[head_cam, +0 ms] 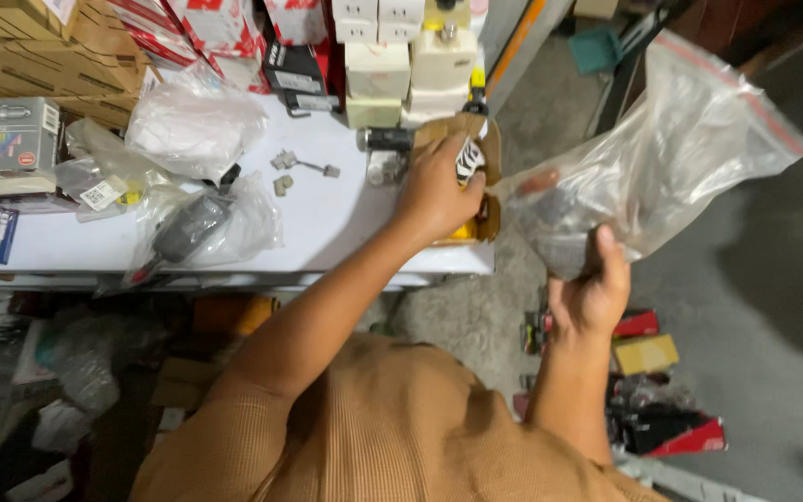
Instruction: The person handles small hardware parts and boxes on a cluttered workbench. They pick up small components, place them into a clear plastic ziplock bag, and arrange white boxes and a yellow box on the table.
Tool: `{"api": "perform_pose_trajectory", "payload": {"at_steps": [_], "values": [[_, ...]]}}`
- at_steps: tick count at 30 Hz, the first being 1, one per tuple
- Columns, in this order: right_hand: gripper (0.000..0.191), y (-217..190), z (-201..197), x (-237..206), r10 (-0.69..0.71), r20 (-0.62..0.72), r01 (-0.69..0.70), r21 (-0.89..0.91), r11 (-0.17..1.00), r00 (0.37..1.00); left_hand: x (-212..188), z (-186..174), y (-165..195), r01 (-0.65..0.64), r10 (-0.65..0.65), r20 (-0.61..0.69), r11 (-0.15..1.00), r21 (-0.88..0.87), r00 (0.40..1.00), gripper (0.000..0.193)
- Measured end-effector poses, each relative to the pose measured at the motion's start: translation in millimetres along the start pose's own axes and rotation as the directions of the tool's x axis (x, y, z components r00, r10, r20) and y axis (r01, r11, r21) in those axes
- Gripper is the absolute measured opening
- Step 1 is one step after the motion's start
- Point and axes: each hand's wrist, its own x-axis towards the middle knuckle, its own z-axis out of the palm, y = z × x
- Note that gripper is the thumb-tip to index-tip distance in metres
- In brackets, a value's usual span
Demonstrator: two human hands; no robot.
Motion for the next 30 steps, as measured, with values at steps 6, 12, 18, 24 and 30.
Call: {"api": "perform_pose_trajectory", "payload": {"at_steps": [6,12,18,24,30], "values": [[0.038,7,4,-1,0.028,-0.035,-0.027,0.039,0.999,0.999,-32,-34,9,-0.148,0.146,-0.07,0.989,-0.014,0.987,0.041],[0.056,32,47,-11,0.06,0.106,-0.05,-0.09,0.995,0.993,-80,-102,2,-0.084,0.072,-0.152,0.994,-0.071,0.986,0.037],[0.058,99,83,-30,0.181,0.195,-0.136,-0.222,0.966,0.964,-135,-158,-19,0.075,-0.093,-0.258,0.994,-0.079,0.962,0.035],[0.048,167,113,-46,0.242,0.321,0.022,-0.64,0.768,0.916,-166,-210,-48,0.155,-0.156,-0.342,0.987,-0.033,0.927,0.04],[0.049,214,118,-44,0.073,0.323,0.174,-0.672,0.72,0.944,-167,-292,-77,0.246,-0.12,-0.444,0.94,0.236,0.888,0.04]]}}
